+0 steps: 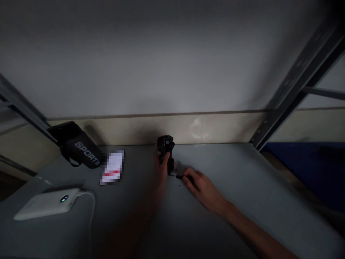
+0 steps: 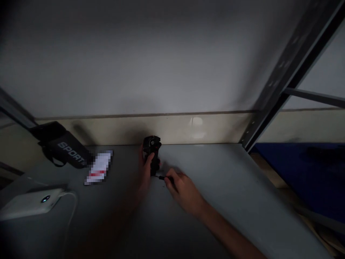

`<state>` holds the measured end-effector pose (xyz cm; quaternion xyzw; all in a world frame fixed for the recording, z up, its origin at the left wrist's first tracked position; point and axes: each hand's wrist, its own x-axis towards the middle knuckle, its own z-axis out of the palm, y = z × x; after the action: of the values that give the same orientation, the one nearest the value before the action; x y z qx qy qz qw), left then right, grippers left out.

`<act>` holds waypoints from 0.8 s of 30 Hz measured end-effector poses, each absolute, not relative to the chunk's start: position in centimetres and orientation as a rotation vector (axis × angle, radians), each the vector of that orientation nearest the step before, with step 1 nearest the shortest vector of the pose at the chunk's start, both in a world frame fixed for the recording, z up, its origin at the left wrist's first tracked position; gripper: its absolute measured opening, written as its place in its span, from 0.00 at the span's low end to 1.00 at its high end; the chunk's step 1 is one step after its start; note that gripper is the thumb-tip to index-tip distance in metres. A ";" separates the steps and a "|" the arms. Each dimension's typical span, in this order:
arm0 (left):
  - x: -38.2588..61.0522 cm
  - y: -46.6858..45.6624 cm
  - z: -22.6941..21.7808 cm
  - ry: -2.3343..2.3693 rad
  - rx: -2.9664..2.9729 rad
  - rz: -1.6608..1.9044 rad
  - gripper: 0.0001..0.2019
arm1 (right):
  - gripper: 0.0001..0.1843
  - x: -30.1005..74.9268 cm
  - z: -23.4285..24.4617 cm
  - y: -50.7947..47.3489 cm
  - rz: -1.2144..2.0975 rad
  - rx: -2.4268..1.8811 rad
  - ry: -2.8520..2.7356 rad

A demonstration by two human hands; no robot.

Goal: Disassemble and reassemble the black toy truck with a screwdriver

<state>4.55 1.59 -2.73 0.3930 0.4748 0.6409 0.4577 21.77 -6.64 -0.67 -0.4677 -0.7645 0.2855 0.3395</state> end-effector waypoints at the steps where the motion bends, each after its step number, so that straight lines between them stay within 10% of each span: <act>1: 4.6 1.6 -2.7 1.162 0.972 1.586 0.38 | 0.14 21.9 -0.7 -6.7 0.727 -1.182 -2.022; 9: 4.6 1.3 -2.4 1.161 1.021 1.531 0.39 | 0.32 21.3 -3.2 -5.6 1.111 -1.263 -1.735; 17: 4.8 1.1 -1.8 1.142 1.002 1.511 0.41 | 0.16 22.0 -1.1 -6.9 0.784 -1.232 -2.060; 24: 5.0 0.9 -1.8 1.095 1.038 1.559 0.40 | 0.30 20.9 -2.4 -6.4 1.122 -1.289 -1.810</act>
<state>4.97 0.93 -1.82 0.4231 0.4463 0.6352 0.4671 20.90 -6.41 -2.41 -0.4906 -0.6888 0.4270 0.3202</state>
